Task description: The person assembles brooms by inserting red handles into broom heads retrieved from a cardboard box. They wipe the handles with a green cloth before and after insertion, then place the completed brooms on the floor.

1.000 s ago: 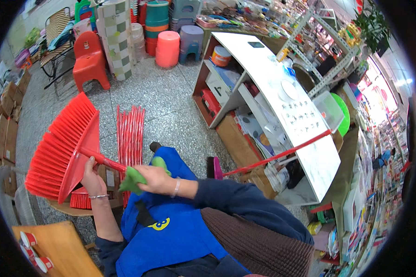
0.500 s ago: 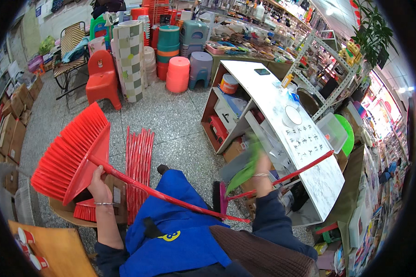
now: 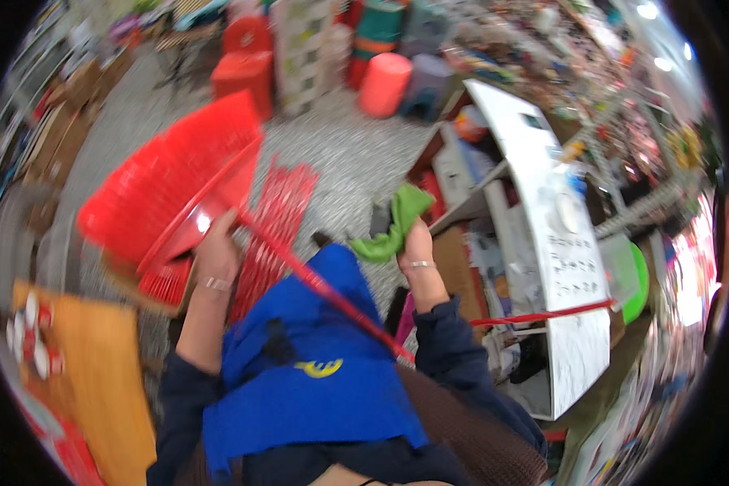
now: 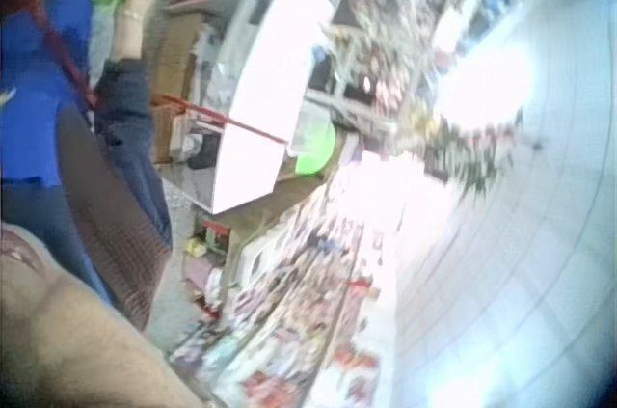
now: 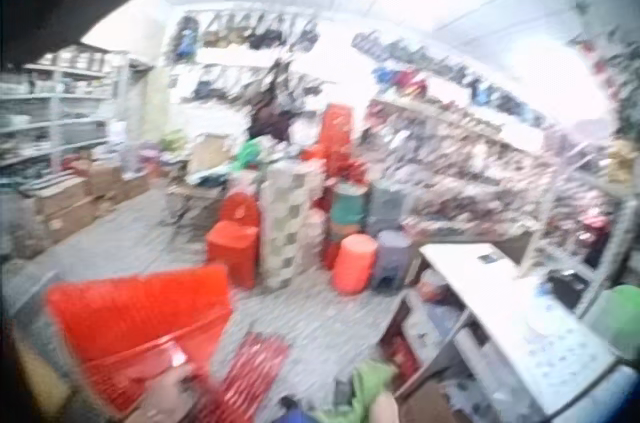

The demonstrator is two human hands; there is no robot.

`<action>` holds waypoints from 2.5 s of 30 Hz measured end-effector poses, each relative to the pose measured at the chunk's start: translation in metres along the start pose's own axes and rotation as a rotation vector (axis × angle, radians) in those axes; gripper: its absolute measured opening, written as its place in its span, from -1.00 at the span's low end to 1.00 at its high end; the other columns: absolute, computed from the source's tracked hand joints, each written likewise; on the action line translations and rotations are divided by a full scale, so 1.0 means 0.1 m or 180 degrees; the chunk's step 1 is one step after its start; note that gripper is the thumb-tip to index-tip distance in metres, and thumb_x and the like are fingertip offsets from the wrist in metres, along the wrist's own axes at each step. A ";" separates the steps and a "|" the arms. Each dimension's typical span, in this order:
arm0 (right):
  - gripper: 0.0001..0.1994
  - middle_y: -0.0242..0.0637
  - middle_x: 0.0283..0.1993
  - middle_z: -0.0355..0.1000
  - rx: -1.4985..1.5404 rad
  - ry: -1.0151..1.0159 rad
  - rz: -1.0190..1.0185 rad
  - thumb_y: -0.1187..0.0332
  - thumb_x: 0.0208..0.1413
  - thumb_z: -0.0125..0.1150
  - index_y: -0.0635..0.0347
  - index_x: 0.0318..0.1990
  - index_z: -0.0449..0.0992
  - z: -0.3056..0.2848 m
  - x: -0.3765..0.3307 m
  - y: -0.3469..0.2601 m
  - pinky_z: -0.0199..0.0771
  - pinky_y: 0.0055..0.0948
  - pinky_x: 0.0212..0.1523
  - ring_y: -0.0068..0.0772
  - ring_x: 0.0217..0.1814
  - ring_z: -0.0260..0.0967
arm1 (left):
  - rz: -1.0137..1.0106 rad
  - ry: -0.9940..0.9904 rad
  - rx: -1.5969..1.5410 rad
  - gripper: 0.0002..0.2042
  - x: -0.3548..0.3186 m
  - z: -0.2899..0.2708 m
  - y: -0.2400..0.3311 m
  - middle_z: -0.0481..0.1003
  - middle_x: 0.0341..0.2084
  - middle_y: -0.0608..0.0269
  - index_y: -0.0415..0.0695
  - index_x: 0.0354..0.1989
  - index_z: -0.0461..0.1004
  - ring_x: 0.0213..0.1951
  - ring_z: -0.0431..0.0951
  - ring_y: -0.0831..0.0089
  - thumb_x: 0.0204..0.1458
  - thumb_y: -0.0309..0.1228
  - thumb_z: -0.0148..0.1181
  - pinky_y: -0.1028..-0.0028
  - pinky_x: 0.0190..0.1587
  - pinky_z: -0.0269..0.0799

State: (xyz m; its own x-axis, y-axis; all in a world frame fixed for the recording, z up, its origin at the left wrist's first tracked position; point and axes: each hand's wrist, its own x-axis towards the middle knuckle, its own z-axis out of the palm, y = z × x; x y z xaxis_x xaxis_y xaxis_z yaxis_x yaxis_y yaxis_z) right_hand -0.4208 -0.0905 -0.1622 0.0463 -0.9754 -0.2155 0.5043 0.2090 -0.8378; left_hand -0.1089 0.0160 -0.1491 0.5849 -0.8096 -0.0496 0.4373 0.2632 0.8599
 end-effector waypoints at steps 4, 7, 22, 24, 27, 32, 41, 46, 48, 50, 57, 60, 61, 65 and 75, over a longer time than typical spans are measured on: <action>-0.64 0.04 -0.21 0.41 -0.2983 -0.1674 -0.0879 0.19 0.19 -0.14 0.30 -0.07 0.37 0.94 -0.60 0.77 0.32 -0.24 -0.21 0.01 -0.20 0.36 | 0.0154 0.0105 0.0148 -0.79 -0.26 0.09 0.14 0.50 -0.27 0.20 -0.22 -0.22 0.48 -0.19 0.46 0.44 0.02 -0.38 0.08 0.47 -0.07 0.32; -0.60 0.07 -0.17 0.39 -0.2651 -0.1889 -0.1707 0.14 0.19 -0.13 0.25 0.04 0.29 1.21 -0.95 0.89 0.33 -0.17 -0.21 0.07 -0.16 0.36 | 0.0355 0.0739 -0.0324 -0.87 -0.38 0.15 0.25 0.50 -0.41 0.24 -0.19 -0.34 0.47 -0.34 0.50 0.49 0.00 -0.43 0.05 0.51 -0.30 0.42; -0.50 -0.03 -0.29 0.42 -0.4059 -0.1228 -0.2110 0.31 -0.23 0.32 0.17 -0.07 0.29 1.48 -0.82 0.75 0.39 -0.13 -0.32 0.01 -0.27 0.41 | 0.0420 -0.0223 0.0330 -0.81 -0.38 0.32 0.22 0.49 -0.25 0.25 -0.23 -0.17 0.46 -0.19 0.47 0.48 0.04 -0.47 0.07 0.47 -0.06 0.35; -0.56 -0.03 -0.39 0.43 -0.4215 -0.1359 -0.1943 0.34 -0.23 0.31 0.15 -0.13 0.30 1.45 -0.79 0.79 0.40 -0.10 -0.37 0.01 -0.33 0.42 | 0.0557 -0.0176 0.0727 -0.82 -0.40 0.32 0.20 0.49 -0.29 0.31 -0.22 -0.20 0.46 -0.26 0.48 0.52 -0.01 -0.56 0.10 0.52 -0.18 0.41; -0.68 0.00 -0.50 0.42 -0.4171 -0.1526 -0.1849 0.35 -0.19 0.27 0.12 -0.23 0.34 1.39 -0.74 0.86 0.39 -0.07 -0.40 0.05 -0.38 0.42 | 0.0239 -0.0147 0.0593 -0.85 -0.42 0.25 0.13 0.48 -0.32 0.32 -0.23 -0.24 0.46 -0.30 0.48 0.54 -0.01 -0.55 0.08 0.53 -0.24 0.42; -0.79 0.01 -0.47 0.42 -0.3656 -0.1808 -0.1729 0.36 -0.16 0.22 0.12 -0.30 0.41 1.25 -0.68 0.93 0.39 -0.08 -0.42 0.08 -0.37 0.41 | 0.0086 -0.0265 0.0853 -0.83 -0.48 0.10 -0.05 0.49 -0.29 0.28 -0.23 -0.23 0.45 -0.25 0.48 0.49 0.03 -0.47 0.01 0.49 -0.18 0.40; -0.71 -0.17 -0.40 0.46 -0.2831 -0.2435 -0.0750 0.47 -0.24 0.19 0.21 -0.24 0.45 0.81 -0.60 0.59 0.43 -0.38 -0.31 -0.31 -0.34 0.44 | -0.1163 -0.1248 0.0283 -0.70 -0.50 0.32 -0.25 0.47 -0.26 0.19 -0.27 -0.18 0.42 -0.22 0.45 0.42 0.09 -0.30 -0.12 0.44 -0.14 0.35; -0.73 -0.30 -0.47 0.46 -0.1550 -0.2424 0.0556 0.54 -0.36 0.25 0.29 -0.36 0.48 0.67 -0.68 0.53 0.40 -0.42 -0.44 -0.46 -0.44 0.40 | -0.1386 -0.2232 0.0153 -0.64 -0.47 0.40 -0.09 0.46 -0.29 0.16 -0.29 -0.18 0.40 -0.26 0.45 0.39 0.07 -0.23 -0.15 0.43 -0.19 0.34; -0.77 -0.25 -0.50 0.44 -0.0978 -0.2464 0.0643 0.56 -0.37 0.25 0.34 -0.42 0.47 0.68 -0.69 0.54 0.38 -0.42 -0.52 -0.43 -0.51 0.39 | -0.1471 -0.2627 0.0094 -0.62 -0.37 0.36 -0.07 0.46 -0.30 0.14 -0.30 -0.18 0.39 -0.27 0.44 0.38 0.07 -0.21 -0.16 0.43 -0.22 0.34; -0.78 -0.26 -0.52 0.44 -0.1303 -0.2163 0.0302 0.52 -0.37 0.25 0.31 -0.43 0.46 0.72 -0.67 0.53 0.37 -0.38 -0.49 -0.40 -0.51 0.38 | -0.1512 -0.2378 -0.0084 -0.61 -0.19 0.32 -0.20 0.45 -0.21 0.11 -0.33 -0.09 0.36 -0.19 0.44 0.34 0.04 -0.25 -0.12 0.40 -0.09 0.30; -0.53 -0.06 -0.35 0.39 -0.3005 -0.0351 -0.1653 0.40 -0.30 0.24 0.17 -0.12 0.28 0.79 -0.74 0.63 0.37 -0.13 -0.27 0.00 -0.22 0.38 | -0.1014 -0.2098 -0.0237 -0.70 0.59 0.09 -0.56 0.44 -0.18 0.15 -0.30 -0.14 0.38 -0.11 0.40 0.35 0.06 -0.33 -0.06 0.39 0.01 0.24; -0.53 -0.07 -0.31 0.34 -0.3249 -0.0370 -0.2243 0.44 -0.28 0.22 0.24 -0.11 0.25 0.76 -0.76 0.75 0.38 -0.17 -0.26 -0.01 -0.20 0.37 | -0.1220 -0.1667 -0.0097 -0.70 0.57 0.10 -0.38 0.44 -0.19 0.15 -0.30 -0.13 0.39 -0.11 0.40 0.38 0.08 -0.32 -0.06 0.39 0.00 0.26; -0.53 -0.07 -0.32 0.34 -0.3332 -0.0444 -0.2344 0.45 -0.29 0.21 0.25 -0.11 0.25 0.77 -0.75 0.78 0.38 -0.18 -0.26 -0.01 -0.21 0.36 | -0.1244 -0.1486 -0.0115 -0.67 0.50 0.13 -0.29 0.44 -0.18 0.13 -0.31 -0.11 0.38 -0.10 0.40 0.35 0.07 -0.29 -0.05 0.37 0.00 0.27; -0.54 -0.06 -0.32 0.35 -0.3625 -0.0577 -0.2291 0.42 -0.30 0.23 0.27 -0.15 0.25 0.85 -0.74 0.86 0.38 -0.19 -0.28 -0.01 -0.23 0.37 | -0.1427 -0.0716 -0.0467 -0.59 0.22 0.33 -0.05 0.42 -0.15 0.08 -0.32 -0.08 0.36 -0.09 0.41 0.28 0.03 -0.23 0.00 0.31 0.00 0.29; -0.75 -0.09 -0.43 0.43 -0.3777 -0.1201 -0.2324 0.49 -0.14 0.01 0.22 -0.21 0.35 1.31 -0.85 1.12 0.46 -0.22 -0.43 -0.05 -0.43 0.43 | 0.0688 -0.0156 0.2872 -0.72 -0.31 -0.03 0.09 0.49 -0.24 0.16 -0.28 -0.18 0.45 -0.18 0.46 0.39 -0.02 -0.36 0.09 0.40 -0.11 0.35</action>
State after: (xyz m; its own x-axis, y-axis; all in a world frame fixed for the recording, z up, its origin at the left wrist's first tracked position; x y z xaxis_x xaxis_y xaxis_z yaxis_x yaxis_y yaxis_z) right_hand -0.2551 0.0063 -0.1723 0.4115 -0.8085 0.4208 -0.4775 -0.5845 -0.6560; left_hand -0.1211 0.0450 -0.1413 0.5533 -0.8172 0.1615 -0.3867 -0.0802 0.9187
